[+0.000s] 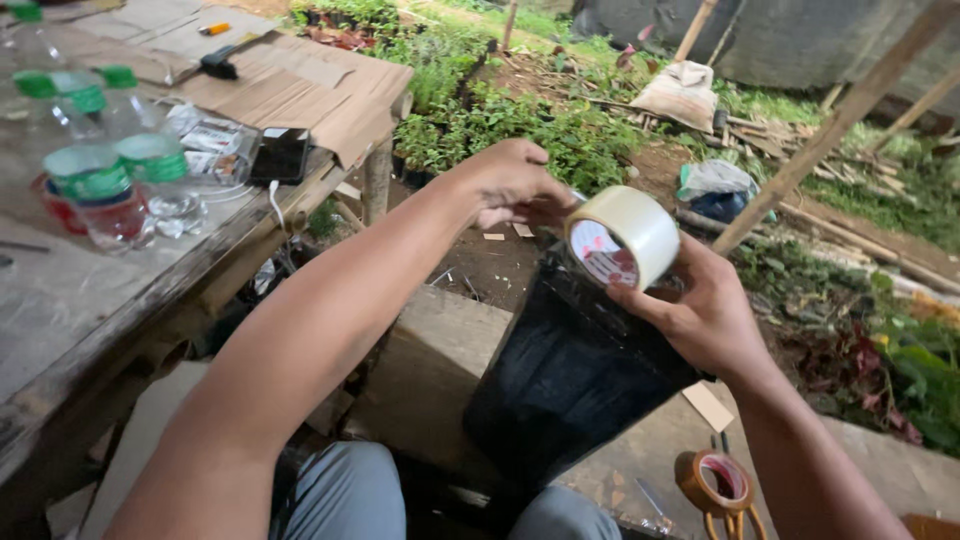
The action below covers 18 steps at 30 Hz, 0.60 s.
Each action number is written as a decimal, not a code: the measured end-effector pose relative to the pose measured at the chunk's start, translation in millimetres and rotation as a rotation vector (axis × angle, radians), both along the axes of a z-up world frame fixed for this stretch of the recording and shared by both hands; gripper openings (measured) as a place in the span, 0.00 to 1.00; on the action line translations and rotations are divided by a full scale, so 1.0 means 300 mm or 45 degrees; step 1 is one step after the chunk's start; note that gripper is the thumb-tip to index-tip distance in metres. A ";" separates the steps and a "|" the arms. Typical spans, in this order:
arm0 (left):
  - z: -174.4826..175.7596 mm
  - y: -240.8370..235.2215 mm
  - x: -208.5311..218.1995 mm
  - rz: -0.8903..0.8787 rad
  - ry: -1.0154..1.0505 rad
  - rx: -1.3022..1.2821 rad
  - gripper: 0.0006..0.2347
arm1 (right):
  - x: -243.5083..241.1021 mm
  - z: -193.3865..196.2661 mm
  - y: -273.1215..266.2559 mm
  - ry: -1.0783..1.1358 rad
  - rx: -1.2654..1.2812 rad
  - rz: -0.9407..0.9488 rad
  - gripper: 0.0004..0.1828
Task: The person wraps a black rectangular package with clear packing tape. They repeatedly pull tape from the roll, apply it along the length of the package, and smooth it down with their hands while rotating the package to cover multiple sides.
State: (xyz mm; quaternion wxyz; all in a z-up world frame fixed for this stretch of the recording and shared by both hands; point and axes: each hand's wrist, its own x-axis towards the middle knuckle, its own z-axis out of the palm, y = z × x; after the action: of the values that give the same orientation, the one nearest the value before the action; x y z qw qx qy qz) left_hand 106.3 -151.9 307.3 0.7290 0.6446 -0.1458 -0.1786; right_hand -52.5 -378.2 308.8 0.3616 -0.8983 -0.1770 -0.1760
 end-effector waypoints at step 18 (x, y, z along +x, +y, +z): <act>-0.069 0.091 0.042 0.058 0.024 -0.076 0.34 | 0.003 0.028 0.026 0.240 0.253 -0.036 0.33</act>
State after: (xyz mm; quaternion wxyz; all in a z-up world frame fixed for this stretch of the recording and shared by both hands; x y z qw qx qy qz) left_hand 118.7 -124.5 286.6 0.7532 0.6239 -0.1294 -0.1634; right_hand -51.5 -370.4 317.2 0.4612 -0.8730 -0.1112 -0.1127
